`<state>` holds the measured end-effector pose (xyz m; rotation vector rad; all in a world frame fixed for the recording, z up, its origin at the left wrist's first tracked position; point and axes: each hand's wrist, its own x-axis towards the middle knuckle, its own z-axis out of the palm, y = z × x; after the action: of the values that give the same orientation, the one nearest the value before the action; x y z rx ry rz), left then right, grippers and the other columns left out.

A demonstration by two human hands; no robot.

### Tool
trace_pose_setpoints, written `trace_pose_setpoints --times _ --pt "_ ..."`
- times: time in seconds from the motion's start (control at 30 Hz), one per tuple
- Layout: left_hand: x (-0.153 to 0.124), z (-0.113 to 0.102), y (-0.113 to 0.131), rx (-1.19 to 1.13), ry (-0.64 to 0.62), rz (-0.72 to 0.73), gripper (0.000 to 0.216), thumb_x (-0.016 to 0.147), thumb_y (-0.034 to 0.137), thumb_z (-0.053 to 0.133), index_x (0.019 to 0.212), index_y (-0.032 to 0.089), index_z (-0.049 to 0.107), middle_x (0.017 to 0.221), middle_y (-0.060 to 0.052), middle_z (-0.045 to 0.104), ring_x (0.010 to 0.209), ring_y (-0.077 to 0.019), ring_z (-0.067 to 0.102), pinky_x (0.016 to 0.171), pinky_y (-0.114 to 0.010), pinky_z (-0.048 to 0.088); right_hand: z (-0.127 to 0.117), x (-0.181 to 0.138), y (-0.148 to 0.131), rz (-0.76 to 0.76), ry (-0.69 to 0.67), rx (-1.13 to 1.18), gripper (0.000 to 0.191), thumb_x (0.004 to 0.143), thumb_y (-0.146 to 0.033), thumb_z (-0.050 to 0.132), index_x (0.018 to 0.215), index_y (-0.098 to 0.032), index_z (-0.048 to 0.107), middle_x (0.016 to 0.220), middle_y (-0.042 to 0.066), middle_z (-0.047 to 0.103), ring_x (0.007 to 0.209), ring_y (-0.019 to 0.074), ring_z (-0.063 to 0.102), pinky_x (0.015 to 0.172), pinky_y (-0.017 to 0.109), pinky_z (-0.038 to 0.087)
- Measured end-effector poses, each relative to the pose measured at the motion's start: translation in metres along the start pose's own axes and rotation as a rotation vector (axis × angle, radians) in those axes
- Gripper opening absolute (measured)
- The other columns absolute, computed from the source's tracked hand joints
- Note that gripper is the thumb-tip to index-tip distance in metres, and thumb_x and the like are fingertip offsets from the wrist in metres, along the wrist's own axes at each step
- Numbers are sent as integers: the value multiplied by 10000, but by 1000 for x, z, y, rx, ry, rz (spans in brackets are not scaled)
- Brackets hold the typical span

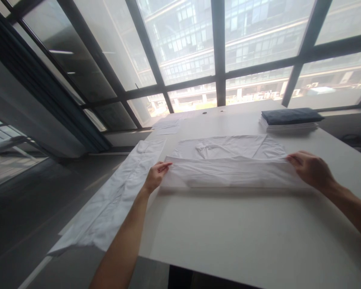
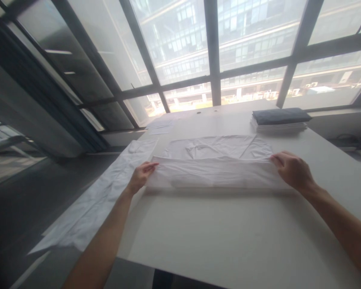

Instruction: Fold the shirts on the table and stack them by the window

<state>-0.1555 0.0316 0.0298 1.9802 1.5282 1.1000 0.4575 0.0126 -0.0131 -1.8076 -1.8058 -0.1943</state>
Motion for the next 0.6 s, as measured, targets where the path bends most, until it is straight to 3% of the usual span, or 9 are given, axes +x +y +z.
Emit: trace_pose_setpoints --times 0.07,0.2,0.33,0.47,0.53,0.6 --pt "1 3 -7 61 -22 -12 473 893 499 598 1188 169 766 1074 -85 657 976 -216 653 901 -313 518 0 1 -2 22 -6 -14 326 993 -453 469 933 -223 693 1068 117 723 909 265 643 760 339 406" --pt "-3 7 -17 176 -147 -73 475 866 525 634 1158 178 773 1172 -117 655 1070 -263 659 1029 -379 482 8 1 -1 0 -148 -54 350 1014 -443 423 933 -222 681 1055 119 717 885 261 640 742 342 397" --pt "-5 6 -9 185 -184 -47 509 778 511 755 1181 200 757 1193 -132 667 1108 -298 644 1075 -424 459 13 1 1 -17 -202 -13 339 1009 -437 435 967 -214 687 1104 129 723 931 270 648 778 344 424" --pt "-7 2 10 -42 -44 -42 725 810 470 739 1461 207 558 1223 -98 652 1067 -253 662 1005 -401 510 4 2 3 -12 -103 247 300 957 -406 503 932 -182 701 1029 146 743 952 266 673 879 350 473" --pt "-10 -4 20 -220 27 -96 865 832 471 739 1579 224 380 1213 -91 654 997 -231 686 925 -387 548 -9 1 5 8 -71 402 280 912 -420 565 908 -184 714 998 149 754 949 268 688 906 352 497" --pt "-17 -12 27 -356 37 -121 922 823 469 769 1598 224 333 1206 -99 668 1002 -239 691 901 -380 556 -29 -1 8 10 -104 507 300 874 -488 623 876 -211 740 1002 140 766 963 286 701 914 368 523"
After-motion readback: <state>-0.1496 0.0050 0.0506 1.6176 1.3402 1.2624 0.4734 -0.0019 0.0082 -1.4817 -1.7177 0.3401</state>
